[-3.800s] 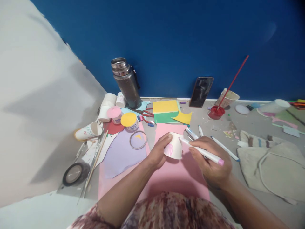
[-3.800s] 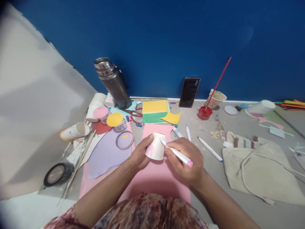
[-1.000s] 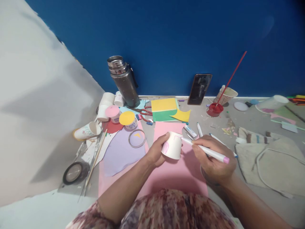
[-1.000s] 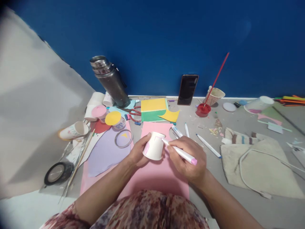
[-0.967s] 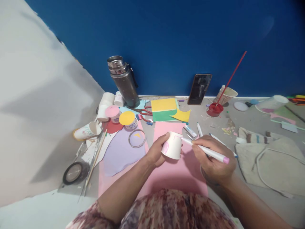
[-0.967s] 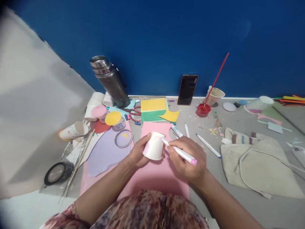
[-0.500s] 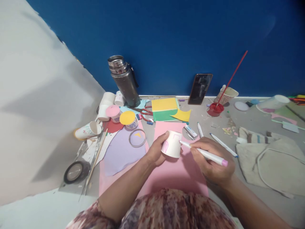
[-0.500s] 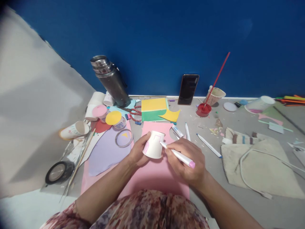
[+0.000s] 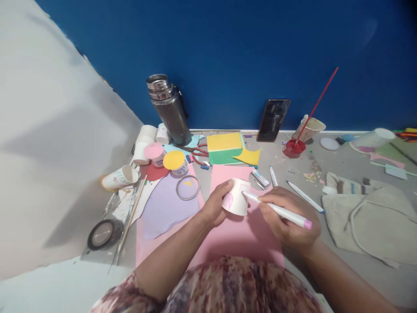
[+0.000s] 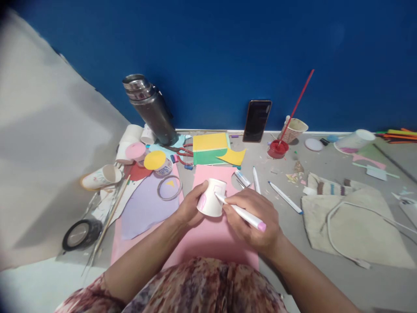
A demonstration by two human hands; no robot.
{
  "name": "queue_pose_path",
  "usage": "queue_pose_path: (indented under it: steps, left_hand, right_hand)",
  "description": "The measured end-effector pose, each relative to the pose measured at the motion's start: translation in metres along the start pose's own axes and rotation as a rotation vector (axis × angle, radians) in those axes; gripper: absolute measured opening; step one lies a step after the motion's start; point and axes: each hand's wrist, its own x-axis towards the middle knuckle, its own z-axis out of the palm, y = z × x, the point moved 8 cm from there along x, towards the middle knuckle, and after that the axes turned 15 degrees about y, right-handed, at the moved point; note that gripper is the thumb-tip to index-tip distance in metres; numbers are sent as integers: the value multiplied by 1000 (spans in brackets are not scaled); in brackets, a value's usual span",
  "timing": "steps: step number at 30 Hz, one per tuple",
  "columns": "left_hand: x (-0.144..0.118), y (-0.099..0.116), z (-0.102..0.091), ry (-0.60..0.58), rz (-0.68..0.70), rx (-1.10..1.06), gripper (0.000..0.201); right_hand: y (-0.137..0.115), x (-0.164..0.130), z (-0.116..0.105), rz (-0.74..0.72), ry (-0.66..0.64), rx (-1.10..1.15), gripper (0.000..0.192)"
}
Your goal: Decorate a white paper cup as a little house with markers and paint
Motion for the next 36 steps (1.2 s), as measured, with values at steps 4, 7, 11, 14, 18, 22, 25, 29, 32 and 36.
queue_pose_path:
  steps: [4,7,11,14,18,22,25,29,32,36]
  left_hand:
    - [-1,1,2,-20,38,14,58]
    - [-1,2,3,-25,50,15,59]
    - [-1,-2,3,-44,9,-10,57]
    - [-1,-6,2,-53,-34,-13,57]
    - [-1,-8,0,-43,-72,-21,56]
    - [-2,-8,2,-54,-90,-36,56]
    - [-4,-7,4,-68,-101,-54,55]
    - [-4,-7,5,-81,-110,-69,54]
    - [-5,-7,5,-83,-117,-65,54]
    - [-5,-6,5,-70,-109,-52,56]
  right_hand:
    - [-1,-2,3,-25,-8,11,11]
    - [-2,-3,3,-32,1,7,11]
    - [-3,-2,2,-26,1,-3,12]
    - [-3,-1,1,-8,-12,-13,13]
    - [-2,-1,-1,15,-16,-33,13]
    - [-2,-1,-4,19,4,-26,13]
    - [-2,0,-5,28,8,-32,13]
    - [0,0,-7,43,10,-47,14]
    - [4,-6,-8,62,-1,-51,14]
    - [13,-13,-15,114,69,-31,13]
